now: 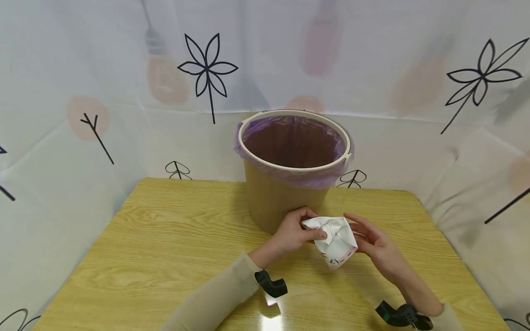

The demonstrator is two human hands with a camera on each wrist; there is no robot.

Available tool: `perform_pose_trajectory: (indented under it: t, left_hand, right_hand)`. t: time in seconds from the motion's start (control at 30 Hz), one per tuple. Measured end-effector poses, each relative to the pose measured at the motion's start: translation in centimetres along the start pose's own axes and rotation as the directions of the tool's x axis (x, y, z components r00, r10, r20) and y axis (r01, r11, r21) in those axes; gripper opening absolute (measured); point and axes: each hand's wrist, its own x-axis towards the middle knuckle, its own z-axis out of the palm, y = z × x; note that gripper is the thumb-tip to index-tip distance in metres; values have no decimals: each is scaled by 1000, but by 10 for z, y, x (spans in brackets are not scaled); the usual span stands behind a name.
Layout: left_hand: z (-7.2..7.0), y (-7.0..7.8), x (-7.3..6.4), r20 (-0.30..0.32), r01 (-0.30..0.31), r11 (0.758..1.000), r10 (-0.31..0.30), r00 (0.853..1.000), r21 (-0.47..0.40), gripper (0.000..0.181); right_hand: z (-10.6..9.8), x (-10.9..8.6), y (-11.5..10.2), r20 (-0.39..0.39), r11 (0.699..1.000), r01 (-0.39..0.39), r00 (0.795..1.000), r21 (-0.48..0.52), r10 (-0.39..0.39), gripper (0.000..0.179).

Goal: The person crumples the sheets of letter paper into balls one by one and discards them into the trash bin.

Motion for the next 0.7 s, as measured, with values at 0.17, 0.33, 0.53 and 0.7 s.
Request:
perform_pose_trajectory:
  t: [0.17, 0.33, 0.53, 0.7]
  left_hand:
    - [1, 1, 1, 39, 69, 992, -65, 997, -105, 23]
    - [0, 3, 1, 83, 122, 985, -113, 990, -122, 20]
    - [0, 4, 2, 78, 139, 984, -131, 988, -110, 22]
    - [3, 1, 2, 50, 100, 990, -95, 994, -96, 22]
  right_hand:
    - [6, 3, -2, -70, 929, 168, 977, -330, -201, 69]
    - [7, 11, -3, 32, 829, 401, 906, -390, -423, 39]
    - [9, 16, 3, 62, 781, 504, 852, -368, -520, 14]
    - [19, 17, -1, -70, 771, 358, 886, -526, -459, 17]
